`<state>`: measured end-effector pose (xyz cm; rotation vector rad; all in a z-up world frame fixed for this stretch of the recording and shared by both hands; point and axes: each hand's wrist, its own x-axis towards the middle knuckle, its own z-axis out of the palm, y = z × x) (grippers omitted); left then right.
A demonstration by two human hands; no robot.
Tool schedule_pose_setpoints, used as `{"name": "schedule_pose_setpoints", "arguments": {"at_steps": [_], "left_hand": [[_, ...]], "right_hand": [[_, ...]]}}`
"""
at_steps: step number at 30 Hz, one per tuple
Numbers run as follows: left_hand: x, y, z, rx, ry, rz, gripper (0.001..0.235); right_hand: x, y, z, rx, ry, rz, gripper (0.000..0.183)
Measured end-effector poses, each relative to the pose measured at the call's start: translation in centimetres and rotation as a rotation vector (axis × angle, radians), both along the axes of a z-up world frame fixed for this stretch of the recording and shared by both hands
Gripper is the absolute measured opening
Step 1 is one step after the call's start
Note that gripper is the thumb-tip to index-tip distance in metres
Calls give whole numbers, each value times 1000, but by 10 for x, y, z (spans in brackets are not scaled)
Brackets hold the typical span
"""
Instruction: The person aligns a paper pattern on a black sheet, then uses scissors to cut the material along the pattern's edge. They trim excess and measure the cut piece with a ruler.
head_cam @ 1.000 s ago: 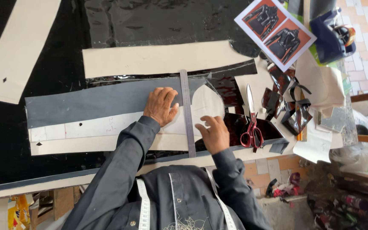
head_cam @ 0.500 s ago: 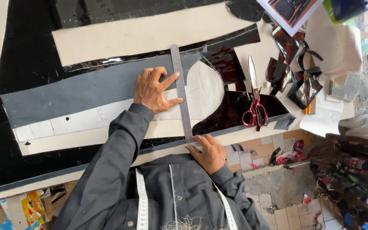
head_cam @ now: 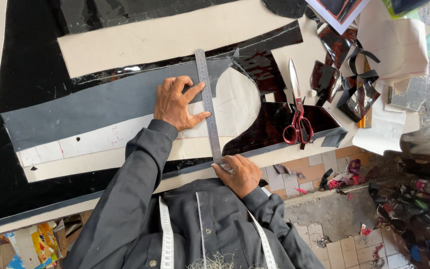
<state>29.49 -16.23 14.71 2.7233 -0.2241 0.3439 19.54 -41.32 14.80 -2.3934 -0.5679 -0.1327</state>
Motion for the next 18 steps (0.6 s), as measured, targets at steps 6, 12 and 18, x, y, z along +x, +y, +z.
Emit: {"name": "schedule_pose_setpoints", "arguments": {"at_steps": [6,12,18], "left_hand": [[0,1,-1,1,4,-1,75],[1,1,-4,35,-17,-6,79],[4,1,-10,41,12,-3,84]], "right_hand": [[1,-3,-6,-1,-12,65,22],[-1,-3,-5,23,-13,10,20],[-1,-3,-5,10,-10,-5,20]]}}
